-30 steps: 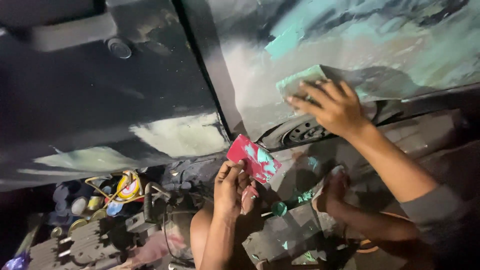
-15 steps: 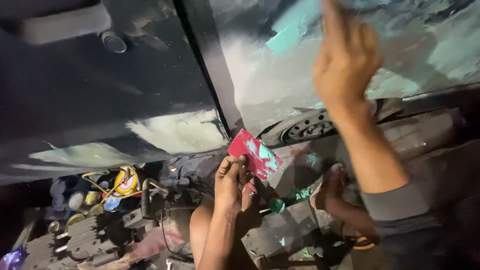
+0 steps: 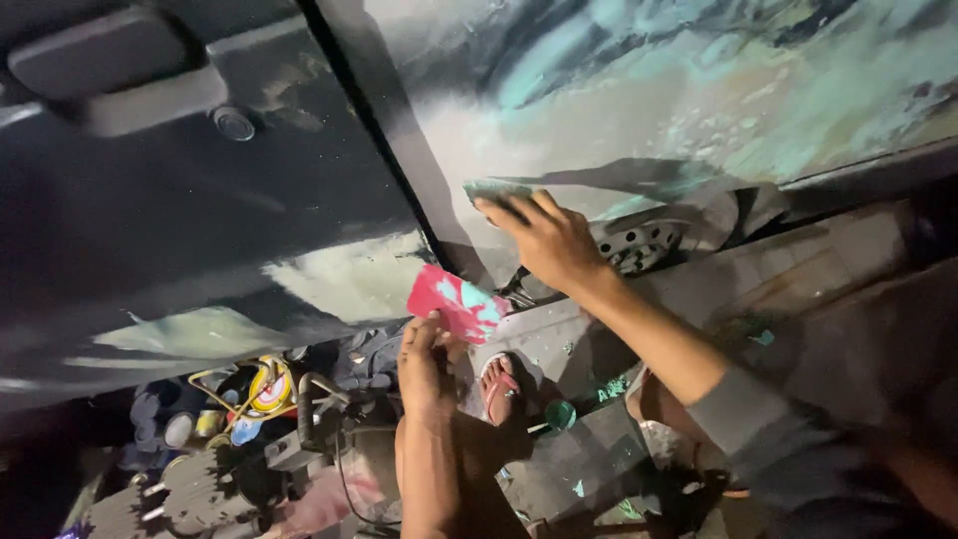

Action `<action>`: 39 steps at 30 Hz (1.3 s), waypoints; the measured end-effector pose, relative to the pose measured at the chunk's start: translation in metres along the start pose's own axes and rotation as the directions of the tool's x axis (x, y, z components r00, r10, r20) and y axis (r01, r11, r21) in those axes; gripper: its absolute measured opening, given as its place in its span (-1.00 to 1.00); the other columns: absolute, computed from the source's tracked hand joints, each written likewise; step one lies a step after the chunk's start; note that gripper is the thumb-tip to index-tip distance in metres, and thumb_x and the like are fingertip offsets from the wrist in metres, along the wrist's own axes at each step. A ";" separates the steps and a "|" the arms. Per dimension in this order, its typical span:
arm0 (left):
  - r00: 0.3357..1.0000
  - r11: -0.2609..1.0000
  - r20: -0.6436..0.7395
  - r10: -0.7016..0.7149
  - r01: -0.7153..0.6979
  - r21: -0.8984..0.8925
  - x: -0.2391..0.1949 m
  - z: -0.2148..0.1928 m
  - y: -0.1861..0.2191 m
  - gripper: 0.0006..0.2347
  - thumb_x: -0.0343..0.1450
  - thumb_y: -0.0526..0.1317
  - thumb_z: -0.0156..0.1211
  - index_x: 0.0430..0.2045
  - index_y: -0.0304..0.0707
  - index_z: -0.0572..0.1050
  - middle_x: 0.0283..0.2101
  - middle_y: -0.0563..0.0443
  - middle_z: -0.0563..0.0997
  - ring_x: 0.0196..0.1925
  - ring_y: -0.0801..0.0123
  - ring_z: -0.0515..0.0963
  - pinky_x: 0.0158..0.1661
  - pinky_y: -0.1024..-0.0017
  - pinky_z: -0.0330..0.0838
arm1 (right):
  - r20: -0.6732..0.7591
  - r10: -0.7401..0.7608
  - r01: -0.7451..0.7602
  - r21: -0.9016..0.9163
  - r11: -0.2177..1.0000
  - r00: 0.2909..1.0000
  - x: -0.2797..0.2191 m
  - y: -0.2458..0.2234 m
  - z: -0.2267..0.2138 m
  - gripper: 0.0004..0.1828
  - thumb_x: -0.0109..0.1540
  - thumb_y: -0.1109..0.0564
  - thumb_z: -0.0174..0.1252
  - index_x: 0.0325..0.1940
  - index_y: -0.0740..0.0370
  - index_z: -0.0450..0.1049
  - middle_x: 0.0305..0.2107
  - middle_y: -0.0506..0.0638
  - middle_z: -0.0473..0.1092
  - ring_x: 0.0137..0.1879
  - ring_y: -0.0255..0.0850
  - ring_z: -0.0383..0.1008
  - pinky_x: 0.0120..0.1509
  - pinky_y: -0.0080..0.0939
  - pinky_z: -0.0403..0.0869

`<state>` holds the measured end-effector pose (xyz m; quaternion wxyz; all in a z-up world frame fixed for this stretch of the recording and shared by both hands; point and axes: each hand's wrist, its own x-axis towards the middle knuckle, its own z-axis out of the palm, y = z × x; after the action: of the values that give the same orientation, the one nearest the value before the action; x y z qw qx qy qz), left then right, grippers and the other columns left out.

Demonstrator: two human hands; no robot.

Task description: The person applies a light green body filler to a car's side panel using a red putty knife and a metal scraper. They repeatedly scoop filler from the knife onto the scraper and spread it over the panel, smoothing the surface.

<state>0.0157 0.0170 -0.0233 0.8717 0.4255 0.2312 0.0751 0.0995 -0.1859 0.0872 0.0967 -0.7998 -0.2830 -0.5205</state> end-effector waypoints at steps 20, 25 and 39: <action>0.984 0.988 0.125 0.128 -0.138 0.070 -0.038 0.064 -0.015 -0.91 0.42 -0.35 0.34 -0.42 -0.35 0.53 -0.53 -0.04 0.54 -0.49 0.35 0.62 -0.40 0.28 0.72 | 0.525 0.789 -0.687 0.702 -0.189 0.319 -0.099 0.007 -0.085 -0.44 0.29 0.24 0.18 0.38 0.18 0.25 -0.30 -0.11 0.30 -0.32 -0.48 0.36 -0.33 -0.55 0.44; 0.981 0.983 0.149 0.128 -0.145 0.115 -0.042 0.074 -0.016 -0.91 0.42 -0.35 0.34 -0.41 -0.39 0.54 -0.52 -0.07 0.58 -0.49 0.32 0.62 -0.41 0.22 0.74 | 0.535 0.778 -0.647 0.728 -0.226 0.330 -0.114 0.020 -0.083 -0.42 0.31 0.28 0.16 0.41 0.21 0.21 -0.17 0.02 0.35 -0.20 -0.30 0.48 -0.15 -0.08 0.68; 0.987 0.991 0.126 0.101 -0.112 0.079 -0.036 0.059 -0.026 -0.88 0.40 -0.39 0.36 -0.45 -0.48 0.51 -0.56 -0.12 0.54 -0.54 0.22 0.66 -0.47 0.15 0.74 | 0.455 0.696 -0.718 0.684 0.125 0.555 -0.115 -0.007 -0.091 -0.44 0.26 0.31 0.20 0.36 0.31 0.32 -0.04 0.20 0.48 0.11 -0.20 0.43 0.23 -0.07 0.49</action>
<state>0.0095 -0.0528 0.0002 0.8599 0.4780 0.1575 0.0856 -0.0096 -0.2619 0.0242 0.6853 -0.6948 -0.0775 -0.2041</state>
